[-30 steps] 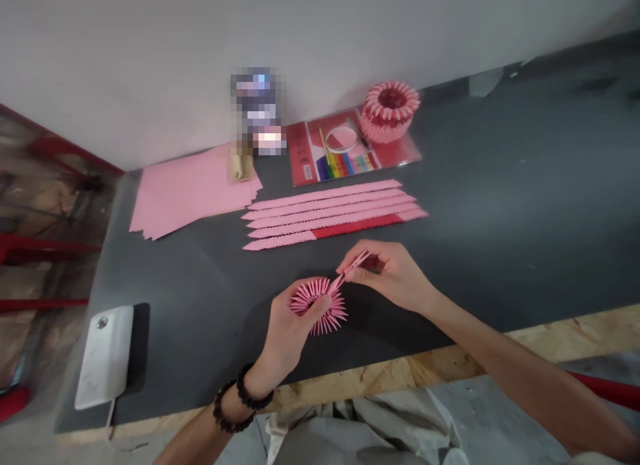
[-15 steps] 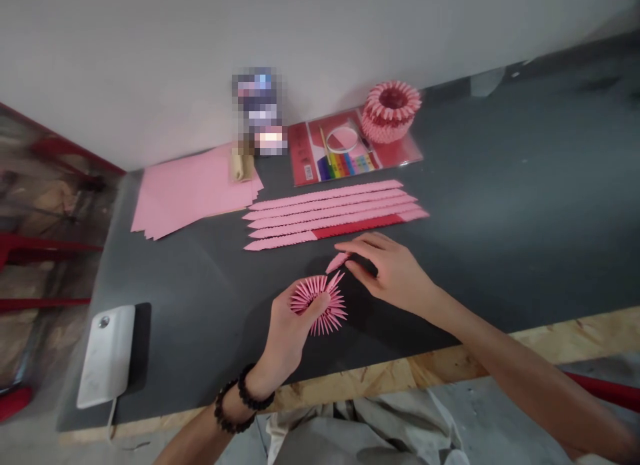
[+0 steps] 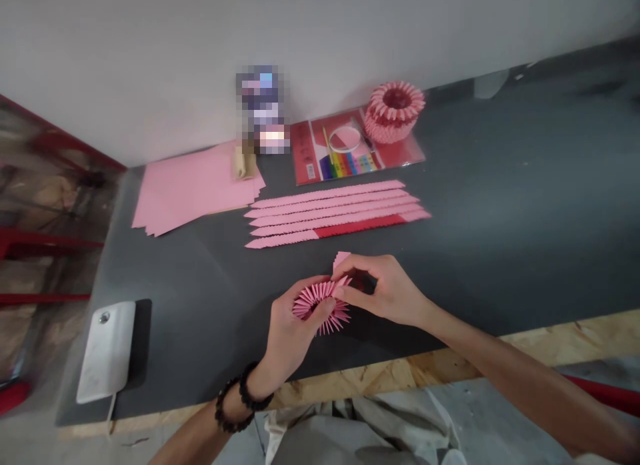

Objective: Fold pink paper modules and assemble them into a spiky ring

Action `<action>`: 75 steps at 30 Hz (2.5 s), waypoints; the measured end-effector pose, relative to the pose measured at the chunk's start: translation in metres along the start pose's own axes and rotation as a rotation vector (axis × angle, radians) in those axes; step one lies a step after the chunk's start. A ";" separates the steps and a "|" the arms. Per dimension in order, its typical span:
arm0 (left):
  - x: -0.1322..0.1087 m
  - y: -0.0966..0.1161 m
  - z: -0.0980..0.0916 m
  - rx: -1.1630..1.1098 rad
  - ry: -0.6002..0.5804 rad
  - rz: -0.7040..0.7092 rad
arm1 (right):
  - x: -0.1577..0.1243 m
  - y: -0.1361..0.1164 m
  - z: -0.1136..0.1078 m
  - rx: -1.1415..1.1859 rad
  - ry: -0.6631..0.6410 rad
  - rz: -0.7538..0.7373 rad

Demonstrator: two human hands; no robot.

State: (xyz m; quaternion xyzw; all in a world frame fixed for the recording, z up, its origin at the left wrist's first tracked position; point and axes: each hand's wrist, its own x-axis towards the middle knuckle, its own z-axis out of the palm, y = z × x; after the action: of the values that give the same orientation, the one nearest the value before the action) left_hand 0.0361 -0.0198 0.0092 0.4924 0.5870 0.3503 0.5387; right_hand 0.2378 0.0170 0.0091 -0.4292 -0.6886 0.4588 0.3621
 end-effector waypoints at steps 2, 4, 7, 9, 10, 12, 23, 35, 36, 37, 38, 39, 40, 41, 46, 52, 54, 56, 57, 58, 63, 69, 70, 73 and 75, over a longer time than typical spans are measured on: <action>0.000 0.003 -0.001 0.042 0.009 0.032 | -0.001 -0.001 0.001 -0.013 -0.009 -0.017; 0.001 0.003 -0.002 0.061 0.008 0.046 | -0.001 -0.001 0.001 -0.035 0.014 -0.022; 0.003 0.001 -0.002 0.062 0.005 0.034 | -0.002 0.001 0.002 -0.062 0.040 0.000; 0.004 0.001 -0.002 0.058 0.010 0.024 | -0.003 0.002 0.003 -0.065 0.056 0.012; 0.004 0.001 -0.002 0.056 0.013 0.021 | -0.004 0.002 0.004 -0.065 0.066 0.016; 0.005 0.001 -0.001 0.048 0.012 0.014 | -0.004 0.002 0.005 -0.075 0.085 0.010; 0.003 -0.004 -0.001 -0.096 -0.031 -0.058 | 0.005 0.010 -0.021 0.049 0.308 0.107; 0.002 -0.010 0.003 -0.334 -0.003 -0.200 | 0.005 0.014 -0.018 -0.491 -0.041 -0.032; 0.002 -0.009 0.003 -0.349 -0.003 -0.215 | 0.004 0.015 -0.018 -0.591 -0.018 -0.080; 0.003 -0.008 0.004 -0.367 -0.001 -0.229 | 0.004 0.016 -0.018 -0.664 0.029 -0.125; 0.003 -0.006 0.004 -0.387 0.000 -0.242 | 0.004 0.016 -0.019 -0.689 0.085 -0.167; 0.003 -0.005 0.004 -0.410 -0.006 -0.257 | 0.004 0.016 -0.020 -0.654 0.125 -0.206; 0.003 -0.004 0.004 -0.435 -0.023 -0.276 | 0.004 0.015 -0.021 -0.563 0.139 -0.244; 0.004 -0.003 0.004 -0.463 -0.051 -0.303 | 0.004 0.014 -0.021 -0.440 0.127 -0.288; 0.002 0.000 0.001 -0.581 -0.219 -0.424 | 0.005 0.015 -0.018 -0.091 0.017 -0.573; 0.001 0.006 0.000 -0.600 -0.338 -0.441 | 0.004 0.015 -0.012 -0.018 0.057 -0.596; 0.001 0.007 0.000 -0.600 -0.335 -0.426 | 0.004 0.015 -0.011 0.002 0.075 -0.613; 0.002 0.006 0.000 -0.596 -0.342 -0.413 | 0.004 0.017 -0.012 0.010 0.096 -0.631; 0.002 0.005 0.000 -0.594 -0.345 -0.408 | 0.004 0.018 -0.012 0.008 0.106 -0.639; 0.002 0.004 0.000 -0.592 -0.347 -0.404 | 0.004 0.019 -0.011 0.002 0.112 -0.648; 0.000 -0.002 0.000 -0.527 -0.269 -0.312 | 0.003 0.023 -0.011 -0.068 0.137 -0.692; -0.001 -0.004 -0.001 -0.433 -0.252 -0.235 | 0.004 0.023 -0.010 -0.106 0.191 -0.763; -0.001 -0.003 -0.001 -0.426 -0.256 -0.228 | 0.004 0.023 -0.010 -0.115 0.195 -0.777; -0.001 -0.001 -0.002 -0.373 -0.246 -0.191 | 0.003 0.024 -0.011 -0.175 0.187 -0.825; -0.001 0.000 -0.002 -0.318 -0.225 -0.161 | 0.001 0.024 -0.013 -0.253 0.157 -0.869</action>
State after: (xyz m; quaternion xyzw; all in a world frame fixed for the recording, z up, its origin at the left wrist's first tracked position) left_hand 0.0342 -0.0205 0.0096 0.3888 0.4979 0.3374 0.6979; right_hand 0.2551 0.0275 -0.0096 -0.1748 -0.8259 0.1429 0.5166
